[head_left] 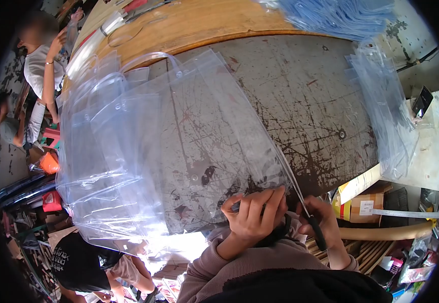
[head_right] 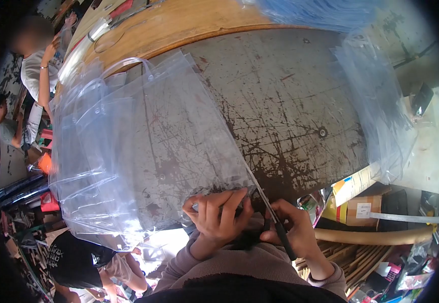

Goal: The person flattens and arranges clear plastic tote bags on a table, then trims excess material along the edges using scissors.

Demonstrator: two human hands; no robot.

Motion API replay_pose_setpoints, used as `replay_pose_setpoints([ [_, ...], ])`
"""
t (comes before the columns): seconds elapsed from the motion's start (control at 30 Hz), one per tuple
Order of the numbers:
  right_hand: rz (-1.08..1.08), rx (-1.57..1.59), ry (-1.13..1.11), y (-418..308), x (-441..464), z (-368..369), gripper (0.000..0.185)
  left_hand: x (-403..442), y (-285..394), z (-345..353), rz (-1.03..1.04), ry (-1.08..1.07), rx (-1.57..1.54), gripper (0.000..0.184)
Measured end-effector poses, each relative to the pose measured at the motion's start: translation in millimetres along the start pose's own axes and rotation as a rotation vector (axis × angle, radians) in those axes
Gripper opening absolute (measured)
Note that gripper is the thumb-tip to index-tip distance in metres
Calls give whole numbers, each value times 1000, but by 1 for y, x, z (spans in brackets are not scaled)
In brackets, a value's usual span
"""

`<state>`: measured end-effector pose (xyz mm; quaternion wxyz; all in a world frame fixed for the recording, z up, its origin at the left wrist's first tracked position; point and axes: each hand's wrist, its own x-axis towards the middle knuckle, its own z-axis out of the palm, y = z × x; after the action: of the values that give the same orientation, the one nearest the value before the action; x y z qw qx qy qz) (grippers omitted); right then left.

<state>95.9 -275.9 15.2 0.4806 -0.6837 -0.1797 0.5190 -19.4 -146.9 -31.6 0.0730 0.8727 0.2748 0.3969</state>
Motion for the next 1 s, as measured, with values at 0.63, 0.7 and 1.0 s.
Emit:
replay_pose_setpoints([
  [0.63, -113, 63, 1, 2, 0, -14, 53, -1, 1, 1, -15, 25, -14, 21],
  [0.7, -181, -40, 100, -4, -2, -25, 53, -1, 1, 1, -18, 21, -18, 21],
  [1.0, -425, -1034, 715, -23, 20, -34, 60, 0, -3, -20, 12, -213, -167, 27],
])
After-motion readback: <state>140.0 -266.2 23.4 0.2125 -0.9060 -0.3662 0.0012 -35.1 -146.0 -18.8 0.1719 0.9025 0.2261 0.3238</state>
